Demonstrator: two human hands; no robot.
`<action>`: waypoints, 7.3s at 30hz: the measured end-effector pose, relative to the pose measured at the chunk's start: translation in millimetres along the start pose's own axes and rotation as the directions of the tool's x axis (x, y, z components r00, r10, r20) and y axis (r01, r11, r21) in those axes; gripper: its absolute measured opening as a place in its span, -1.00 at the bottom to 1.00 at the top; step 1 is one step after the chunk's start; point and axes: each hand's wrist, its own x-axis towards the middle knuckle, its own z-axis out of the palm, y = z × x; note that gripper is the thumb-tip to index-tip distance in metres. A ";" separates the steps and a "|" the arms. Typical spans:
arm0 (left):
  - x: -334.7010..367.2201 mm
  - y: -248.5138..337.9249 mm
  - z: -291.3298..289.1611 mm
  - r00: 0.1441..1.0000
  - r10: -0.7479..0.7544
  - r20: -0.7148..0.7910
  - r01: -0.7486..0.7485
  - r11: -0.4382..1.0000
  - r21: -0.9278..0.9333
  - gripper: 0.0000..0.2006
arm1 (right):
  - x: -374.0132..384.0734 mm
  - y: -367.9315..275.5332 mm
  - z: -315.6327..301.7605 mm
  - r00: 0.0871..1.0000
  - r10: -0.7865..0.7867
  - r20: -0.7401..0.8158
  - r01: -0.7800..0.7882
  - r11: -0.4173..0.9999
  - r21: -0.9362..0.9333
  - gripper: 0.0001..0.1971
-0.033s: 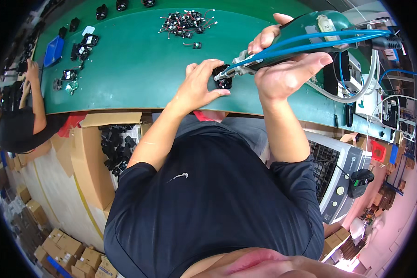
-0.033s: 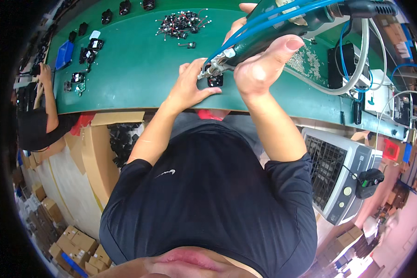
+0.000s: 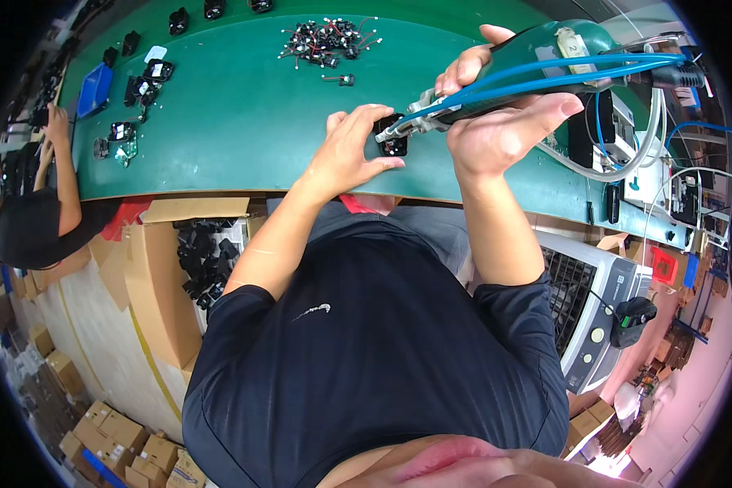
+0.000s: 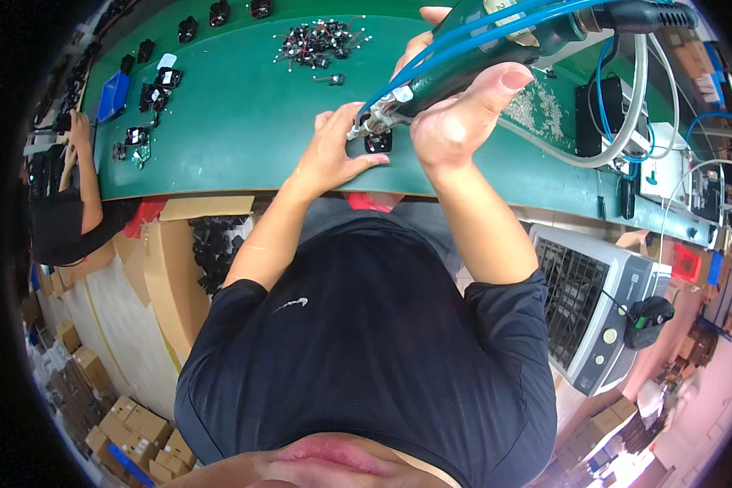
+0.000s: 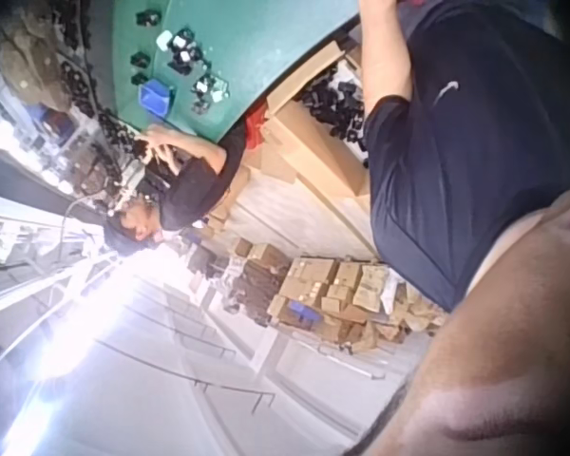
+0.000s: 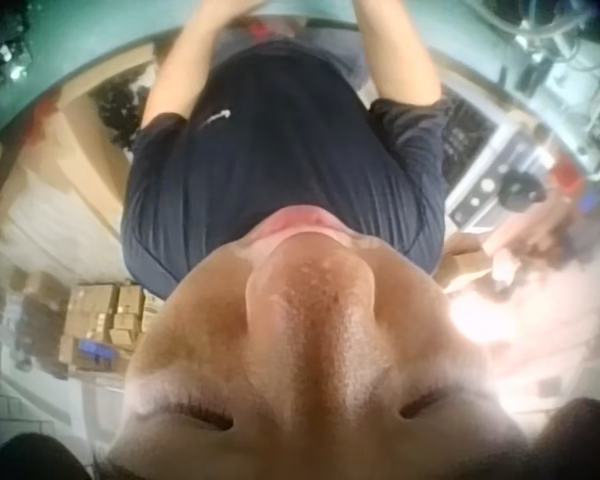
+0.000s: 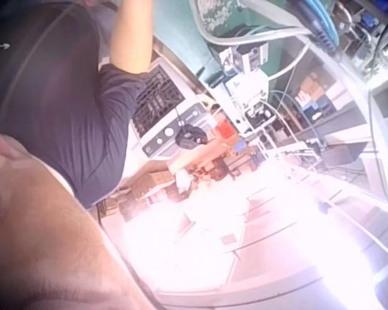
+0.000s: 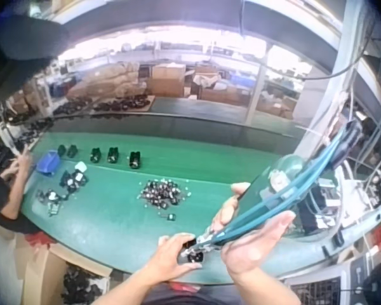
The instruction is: The person assembles electronic housings, plastic components, and circuit boards by hand, securing them with screws using a pneumatic screwdriver on an assembly line.
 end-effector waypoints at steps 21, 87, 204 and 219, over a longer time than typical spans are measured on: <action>0.6 -7.9 -0.9 0.995 0.092 0.045 -0.095 0.993 0.065 -0.10 | 30.8 -16.2 14.8 0.996 -0.069 -0.048 0.066 0.996 -0.058 0.10; -516.5 -122.3 -96.5 -0.326 -0.937 -0.123 0.870 -0.247 -0.426 -0.09 | -321.1 401.8 224.1 -0.101 0.990 0.094 -0.128 0.081 -0.988 0.12; -81.1 -112.0 -241.7 0.703 -0.604 -0.376 -0.040 0.494 -0.868 -0.58 | -25.8 184.0 233.8 0.555 0.247 0.794 0.545 0.613 -0.572 -0.16; -45.5 -143.6 -173.3 0.682 -0.214 -0.699 0.249 0.967 -0.053 -0.61 | -19.5 241.9 151.2 0.764 0.026 0.645 0.515 0.577 -0.634 -0.17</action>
